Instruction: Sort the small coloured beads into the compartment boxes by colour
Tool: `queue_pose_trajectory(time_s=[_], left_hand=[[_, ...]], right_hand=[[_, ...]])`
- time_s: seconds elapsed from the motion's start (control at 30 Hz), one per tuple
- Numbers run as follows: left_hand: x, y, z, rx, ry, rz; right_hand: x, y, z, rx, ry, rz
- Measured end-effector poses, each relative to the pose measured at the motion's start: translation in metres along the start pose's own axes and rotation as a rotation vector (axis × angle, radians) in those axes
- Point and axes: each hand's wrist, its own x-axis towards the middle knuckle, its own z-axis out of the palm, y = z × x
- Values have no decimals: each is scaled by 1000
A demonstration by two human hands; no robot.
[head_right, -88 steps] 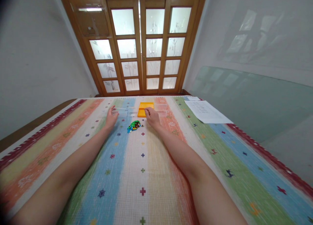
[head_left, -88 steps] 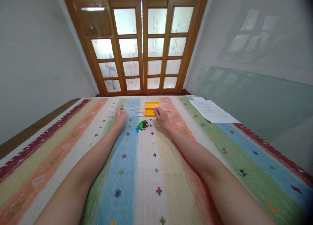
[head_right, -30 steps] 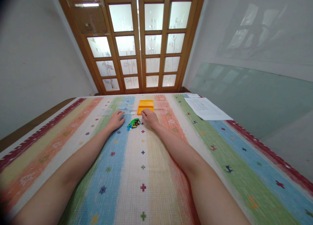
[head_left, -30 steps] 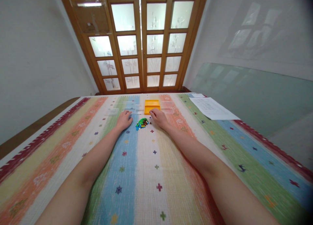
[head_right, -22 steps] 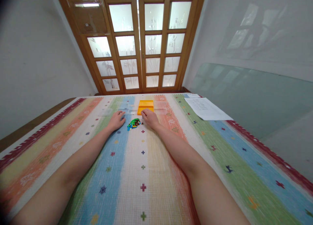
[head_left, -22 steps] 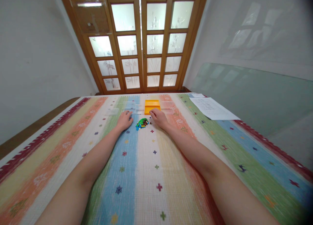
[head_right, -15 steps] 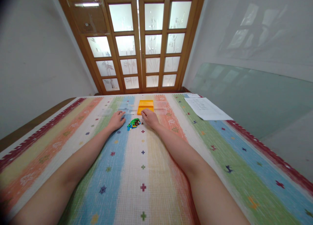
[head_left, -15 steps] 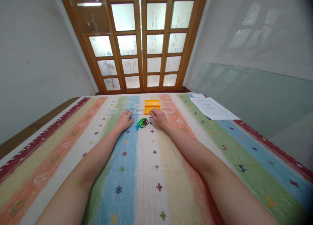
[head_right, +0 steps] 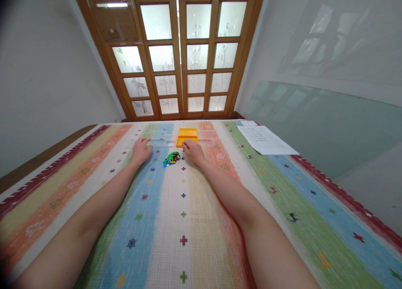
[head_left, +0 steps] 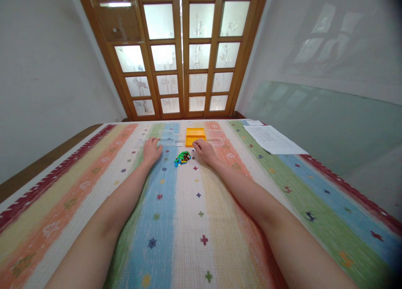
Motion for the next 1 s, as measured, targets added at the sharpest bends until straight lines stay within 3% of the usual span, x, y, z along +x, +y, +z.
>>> queue_pose_trajectory(time_s=[0.17,0.37,0.53,0.87,1.0], left_hand=[[11,-39,-11,86,53,-155],[14,-70,-15,131,-62,-271],[14,-73,-12,124,-85,-259],[9,-60,-17,86,4,-295],[8,-51,-22,4,100,-336]], right_hand=[[0,-1,-1,5,-3,-2],[0,-2,-2,13,-7,-8],[0,0,0,14,-9,-10],[0,-3,-1,-5,-25,-19],[0,-3,0,-16,-31,-26]])
